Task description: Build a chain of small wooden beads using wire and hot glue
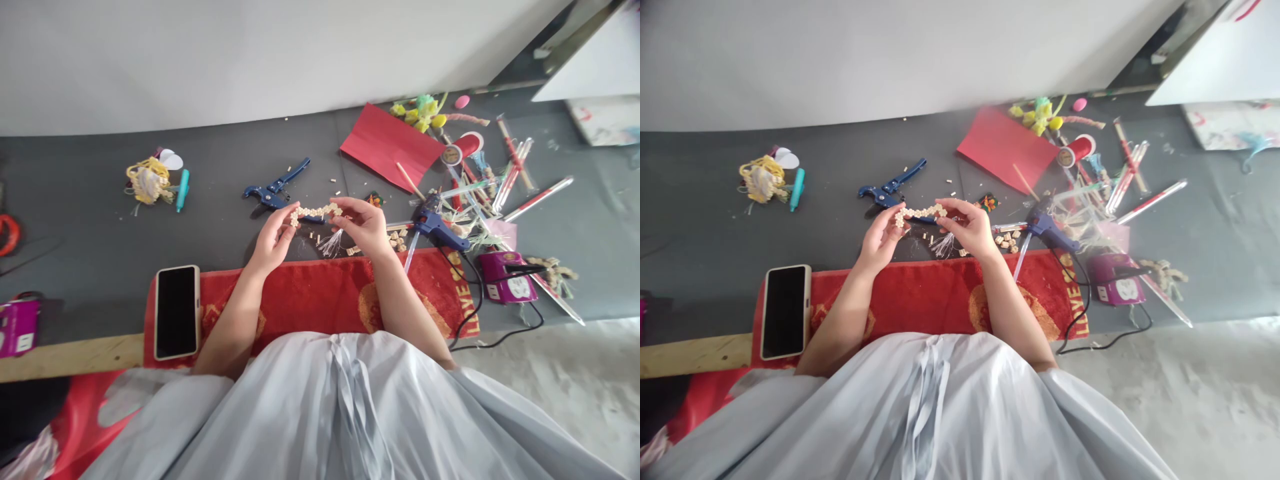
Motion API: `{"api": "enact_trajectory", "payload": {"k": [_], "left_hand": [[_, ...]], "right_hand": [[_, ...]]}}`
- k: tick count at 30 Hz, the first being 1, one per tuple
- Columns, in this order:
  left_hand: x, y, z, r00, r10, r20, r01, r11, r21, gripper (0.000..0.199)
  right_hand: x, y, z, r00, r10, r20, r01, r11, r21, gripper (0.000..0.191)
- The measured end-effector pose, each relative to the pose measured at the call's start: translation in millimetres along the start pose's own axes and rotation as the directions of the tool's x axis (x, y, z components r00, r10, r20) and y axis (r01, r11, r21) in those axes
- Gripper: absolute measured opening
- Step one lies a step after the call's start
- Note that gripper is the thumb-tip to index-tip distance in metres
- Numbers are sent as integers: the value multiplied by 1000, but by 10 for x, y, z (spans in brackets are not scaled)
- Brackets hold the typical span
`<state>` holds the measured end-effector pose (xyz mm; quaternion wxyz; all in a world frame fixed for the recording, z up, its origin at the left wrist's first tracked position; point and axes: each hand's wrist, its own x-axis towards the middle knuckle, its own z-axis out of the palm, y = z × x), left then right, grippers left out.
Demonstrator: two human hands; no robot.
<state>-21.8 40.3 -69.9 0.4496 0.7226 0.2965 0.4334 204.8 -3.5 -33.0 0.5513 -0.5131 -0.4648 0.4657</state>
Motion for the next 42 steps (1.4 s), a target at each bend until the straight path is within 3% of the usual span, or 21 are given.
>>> {"api": "enact_trajectory", "payload": {"k": [23,34,42], "left_hand": [[4,8,-9,1000,21,7,-21,1000,-13,47],[2,11,-5,1000,18,12,-18,1000,-7,47],[-1,-21,1,1000,14,0,-14,1000,17,46]], "right_hand": [[9,-8,2,1000,-8,-20,9,998,58,32],[16,-2,2,1000,1,-27,0,999,33,37],[10,-24,27,996,-4,-85,6,1000,27,34]]}}
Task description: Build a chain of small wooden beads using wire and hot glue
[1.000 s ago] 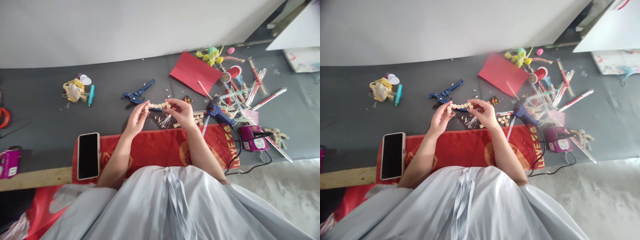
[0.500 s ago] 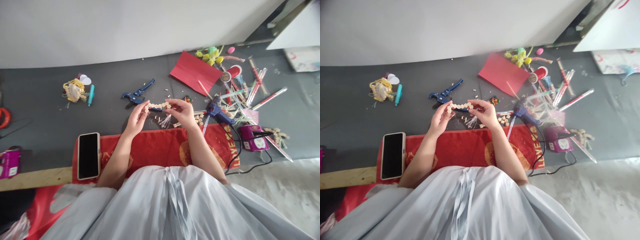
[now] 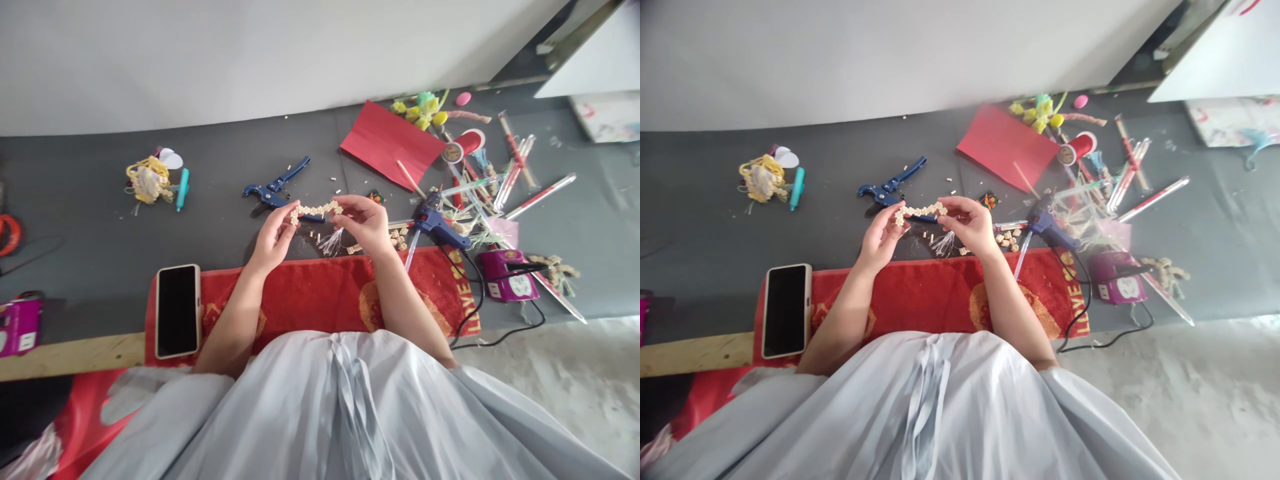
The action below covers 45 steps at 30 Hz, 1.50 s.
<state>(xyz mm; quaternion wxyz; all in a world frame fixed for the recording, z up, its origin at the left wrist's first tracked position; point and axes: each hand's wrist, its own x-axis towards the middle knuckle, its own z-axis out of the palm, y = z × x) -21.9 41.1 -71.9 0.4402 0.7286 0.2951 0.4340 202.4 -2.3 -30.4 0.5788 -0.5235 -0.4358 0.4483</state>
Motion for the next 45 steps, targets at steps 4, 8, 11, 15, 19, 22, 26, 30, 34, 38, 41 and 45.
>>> {"api": "enact_trajectory", "payload": {"k": [4,8,11,15,19,22,26,30,34,38,41,45], "left_hand": [[-3,-10,7,1000,1,-9,-1,1000,16,47],[-2,-13,13,1000,11,-22,-11,1000,13,48],[-1,-3,9,1000,8,-21,-8,1000,18,48],[2,11,0,1000,11,-15,-11,1000,15,47],[5,16,2,1000,17,-20,-16,1000,13,47],[7,14,4,999,30,-26,-29,999,24,47],[6,-4,-1,994,80,-74,-75,995,72,46],[13,-18,-2,986,118,-117,-98,981,164,46],[41,21,-2,967,203,-154,-166,960,225,43],[68,78,-13,951,248,-184,-196,945,264,40],[72,88,-21,943,257,-211,-186,933,307,37],[65,67,-22,934,262,-243,-166,920,354,36]], "right_hand": [[12,28,-15,1000,-20,-22,18,998,-58,35],[19,54,-27,999,-35,-25,33,996,-87,34],[15,50,-20,999,-40,-35,37,996,-77,34],[11,41,-8,998,-47,-52,44,998,-50,33],[13,43,-13,998,-42,-45,38,997,-72,35],[12,45,-15,998,-40,-44,37,996,-78,34],[12,53,-3,996,-53,-65,49,997,-66,32],[17,71,14,993,-83,-87,73,991,-113,30],[8,79,38,988,-99,-122,84,989,-120,28],[-11,78,68,981,-74,-181,60,995,-78,27],[-19,82,81,979,-58,-195,42,996,-84,27],[-19,97,84,980,-76,-184,54,991,-121,28]]}}
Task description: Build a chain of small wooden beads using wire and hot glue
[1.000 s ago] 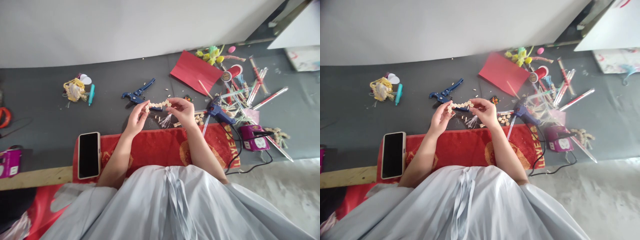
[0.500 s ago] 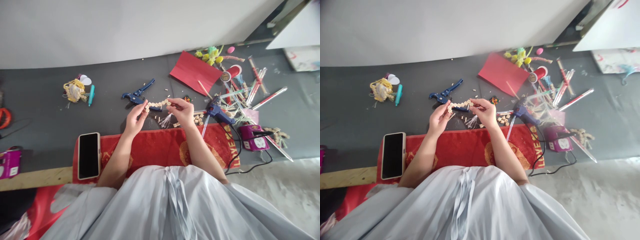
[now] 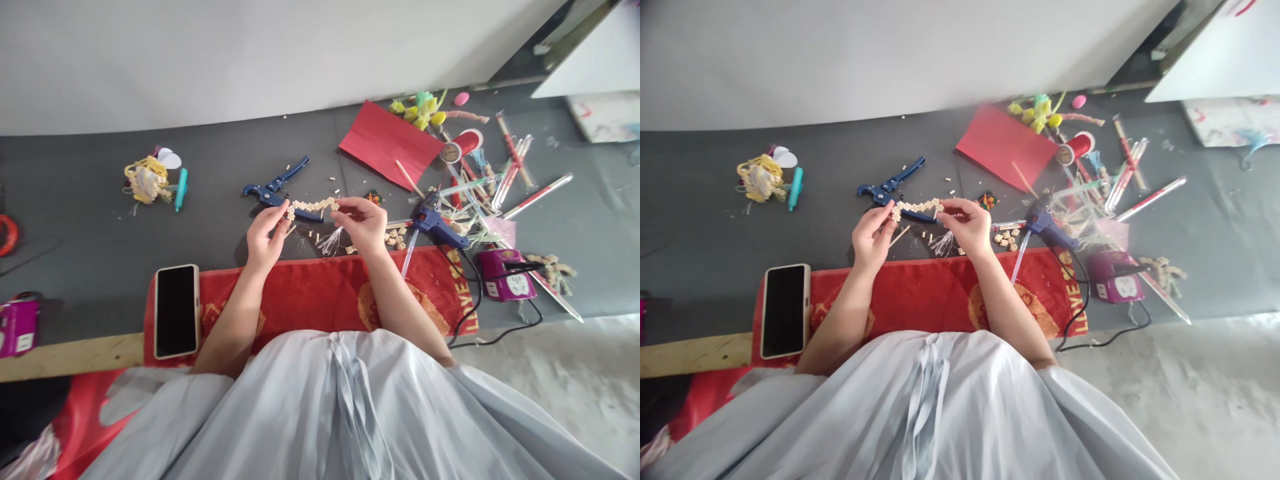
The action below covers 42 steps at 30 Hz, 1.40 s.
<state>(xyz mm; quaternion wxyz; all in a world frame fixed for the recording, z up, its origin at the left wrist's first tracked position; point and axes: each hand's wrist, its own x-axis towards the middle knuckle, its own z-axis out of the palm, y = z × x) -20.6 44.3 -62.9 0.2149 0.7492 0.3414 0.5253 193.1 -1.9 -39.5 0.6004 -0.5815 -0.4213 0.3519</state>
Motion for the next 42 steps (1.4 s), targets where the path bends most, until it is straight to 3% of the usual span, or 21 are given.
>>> {"api": "enact_trajectory", "payload": {"k": [21,31,42], "left_hand": [[7,47,8,999,8,-31,-9,999,-43,34],[-21,30,24,997,-14,-70,6,993,-116,33],[-14,28,20,998,-8,-66,2,996,-89,29]], "right_hand": [[-2,16,0,999,-25,29,25,1000,-11,27],[-8,-17,30,999,-26,-21,28,997,69,22],[-11,30,2,997,-72,-4,72,995,65,33]]}}
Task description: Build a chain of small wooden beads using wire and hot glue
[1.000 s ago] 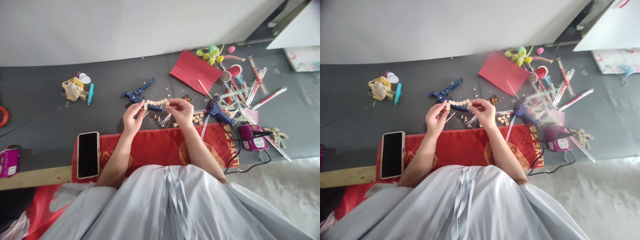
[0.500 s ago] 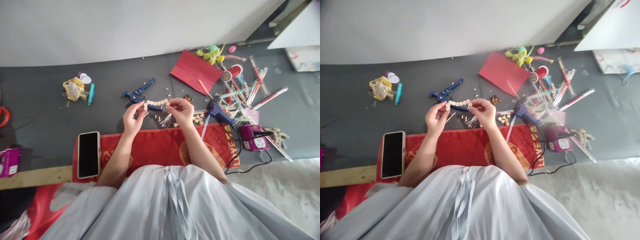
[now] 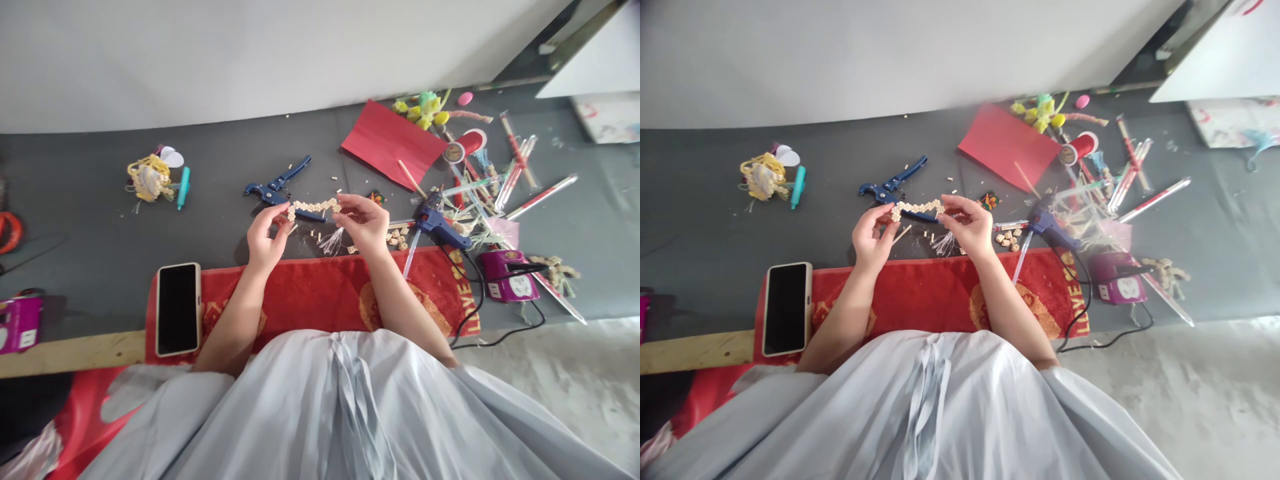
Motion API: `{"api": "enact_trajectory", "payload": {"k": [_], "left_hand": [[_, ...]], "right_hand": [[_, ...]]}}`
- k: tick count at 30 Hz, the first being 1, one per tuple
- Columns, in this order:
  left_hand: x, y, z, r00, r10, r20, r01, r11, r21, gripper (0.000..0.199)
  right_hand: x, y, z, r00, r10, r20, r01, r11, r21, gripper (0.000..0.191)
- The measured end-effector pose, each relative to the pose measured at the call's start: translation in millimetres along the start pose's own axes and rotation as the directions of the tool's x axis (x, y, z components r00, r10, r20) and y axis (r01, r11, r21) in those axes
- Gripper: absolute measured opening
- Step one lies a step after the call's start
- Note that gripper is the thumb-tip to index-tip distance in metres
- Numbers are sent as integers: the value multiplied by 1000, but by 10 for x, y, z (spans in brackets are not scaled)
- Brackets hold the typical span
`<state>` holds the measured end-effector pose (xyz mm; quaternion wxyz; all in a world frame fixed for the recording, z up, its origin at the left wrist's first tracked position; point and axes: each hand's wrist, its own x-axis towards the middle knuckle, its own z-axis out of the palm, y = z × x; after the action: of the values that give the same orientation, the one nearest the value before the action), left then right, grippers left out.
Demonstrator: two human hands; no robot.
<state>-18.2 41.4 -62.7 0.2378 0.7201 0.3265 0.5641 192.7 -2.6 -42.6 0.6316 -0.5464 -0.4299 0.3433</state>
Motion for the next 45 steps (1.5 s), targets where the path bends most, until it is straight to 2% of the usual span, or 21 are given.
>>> {"api": "enact_trajectory", "payload": {"k": [13,28,38,45], "left_hand": [[-10,13,4,1000,-18,-6,18,999,-40,33],[-6,15,2,1000,-20,-3,20,1000,-16,30],[-10,16,-4,999,-43,18,43,999,20,28],[-8,20,-6,999,-36,18,36,999,2,26]], "right_hand": [[-5,10,1,1000,-13,1,13,999,42,27],[-9,5,-5,999,-20,32,21,999,-29,32],[-6,-11,-7,1000,-13,24,14,999,-37,40],[-10,-20,1,1000,-2,17,2,1000,-20,39]]}}
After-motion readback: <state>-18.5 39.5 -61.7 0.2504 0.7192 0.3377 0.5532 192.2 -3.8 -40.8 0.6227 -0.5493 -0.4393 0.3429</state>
